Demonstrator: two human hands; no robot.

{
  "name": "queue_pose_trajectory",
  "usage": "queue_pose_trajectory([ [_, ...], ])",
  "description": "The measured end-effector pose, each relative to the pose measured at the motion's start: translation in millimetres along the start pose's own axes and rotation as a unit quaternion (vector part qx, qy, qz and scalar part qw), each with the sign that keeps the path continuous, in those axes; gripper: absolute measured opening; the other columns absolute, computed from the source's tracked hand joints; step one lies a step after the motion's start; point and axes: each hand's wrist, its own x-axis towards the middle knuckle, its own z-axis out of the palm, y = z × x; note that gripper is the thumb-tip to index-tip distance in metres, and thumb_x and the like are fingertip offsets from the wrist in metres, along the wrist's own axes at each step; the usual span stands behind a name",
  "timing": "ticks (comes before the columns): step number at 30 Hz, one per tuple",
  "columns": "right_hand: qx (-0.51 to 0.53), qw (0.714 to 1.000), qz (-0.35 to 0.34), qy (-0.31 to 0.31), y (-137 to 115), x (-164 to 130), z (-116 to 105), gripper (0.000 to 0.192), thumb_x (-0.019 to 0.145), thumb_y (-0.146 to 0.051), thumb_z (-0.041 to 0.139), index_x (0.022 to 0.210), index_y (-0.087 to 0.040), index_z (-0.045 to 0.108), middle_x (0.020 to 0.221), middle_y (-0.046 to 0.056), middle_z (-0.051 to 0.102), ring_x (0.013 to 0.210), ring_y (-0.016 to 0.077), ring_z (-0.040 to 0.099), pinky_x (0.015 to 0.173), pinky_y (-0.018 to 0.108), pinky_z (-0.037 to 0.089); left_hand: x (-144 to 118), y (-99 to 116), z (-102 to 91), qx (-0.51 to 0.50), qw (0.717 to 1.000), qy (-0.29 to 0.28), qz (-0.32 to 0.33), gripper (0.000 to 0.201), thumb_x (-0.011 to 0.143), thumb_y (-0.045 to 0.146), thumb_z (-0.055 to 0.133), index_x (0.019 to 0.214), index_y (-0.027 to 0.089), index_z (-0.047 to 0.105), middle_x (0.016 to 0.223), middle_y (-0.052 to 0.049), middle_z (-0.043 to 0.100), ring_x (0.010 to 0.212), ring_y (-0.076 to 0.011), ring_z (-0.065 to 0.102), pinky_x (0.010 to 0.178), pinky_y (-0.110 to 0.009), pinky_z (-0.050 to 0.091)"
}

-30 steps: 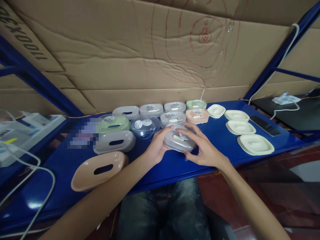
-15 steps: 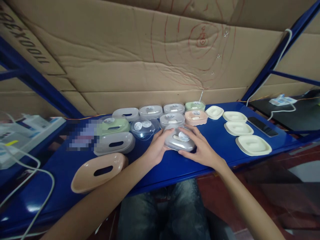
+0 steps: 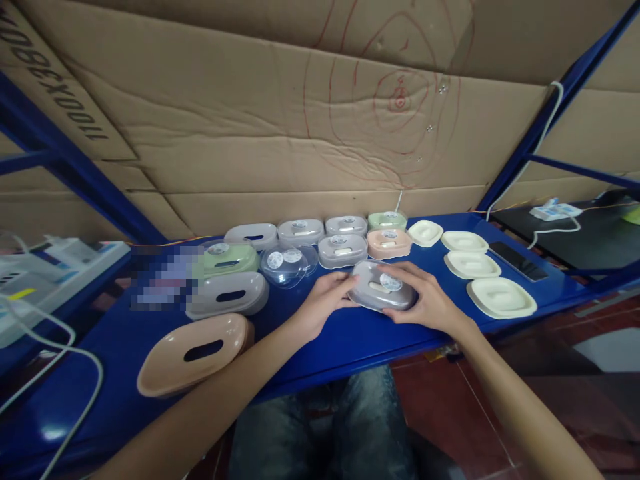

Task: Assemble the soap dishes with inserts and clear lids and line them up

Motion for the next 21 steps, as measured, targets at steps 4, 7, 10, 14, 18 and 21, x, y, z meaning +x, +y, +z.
queue_pose_trajectory([
  [4,-0.035,0.998,0.034,-0.03,20,-6,-18,0.077,0.09,-0.046,0.09,0.161,-0.034,0.061,0.15,0.012,0.07,0.135,0.0381,0.071,0.114,0.058,0.06,-3,2,-1.5,0.215,0.959,0.083,0.162,0.029,0.089,0.035,0.087,0.111,0.019,0.076,0.107,-0.013,0.08,0.093,-0.0276,0.076,0.084,-0.044,0.065],
  [7,-0.058,0.995,0.038,-0.068,35,-4,-28,0.077,0.093,-0.046,0.085,0.164,-0.034,0.058,0.156,0.014,0.066,0.143,0.0404,0.066,0.117,0.064,0.057,-6,3,-2.4,0.301,0.915,0.08,0.258,0.013,0.092,0.029,0.08,0.103,0.024,0.075,0.111,-0.011,0.08,0.105,-0.0293,0.075,0.097,-0.046,0.061],
  [10,-0.108,0.99,0.029,-0.083,43,2,-31,0.077,0.095,-0.04,0.079,0.168,-0.035,0.054,0.169,0.014,0.055,0.16,0.0446,0.048,0.124,0.074,0.046,-6,-1,-3.8,0.372,0.882,0.061,0.284,0.008,0.096,0.025,0.073,0.103,0.024,0.072,0.112,-0.01,0.079,0.112,-0.0316,0.072,0.106,-0.051,0.058],
  [14,-0.162,0.982,0.021,-0.094,41,9,-29,0.077,0.096,-0.033,0.073,0.17,-0.033,0.052,0.171,0.016,0.053,0.164,0.0439,0.043,0.129,0.077,0.037,-4,-9,-5.9,0.479,0.82,0.033,0.312,0.017,0.099,0.026,0.069,0.115,0.021,0.07,0.119,-0.013,0.076,0.123,-0.0356,0.066,0.113,-0.055,0.054],
  [18,-0.205,0.974,0.02,-0.099,37,9,-18,0.079,0.099,-0.028,0.062,0.175,-0.03,0.043,0.179,0.014,0.045,0.167,0.0419,0.039,0.133,0.074,0.034,-5,-14,-5.6,0.53,0.787,-0.002,0.316,0.024,0.101,0.027,0.067,0.123,0.018,0.069,0.128,-0.015,0.072,0.128,-0.0365,0.063,0.116,-0.055,0.052],
  [21,-0.235,0.967,0.028,-0.094,39,5,-8,0.079,0.103,-0.027,0.054,0.179,-0.027,0.032,0.185,0.013,0.032,0.171,0.0411,0.031,0.134,0.073,0.033,-6,-14,-4.9,0.54,0.782,-0.008,0.312,0.025,0.101,0.027,0.067,0.123,0.016,0.069,0.13,-0.017,0.072,0.129,-0.0373,0.062,0.117,-0.056,0.052],
])
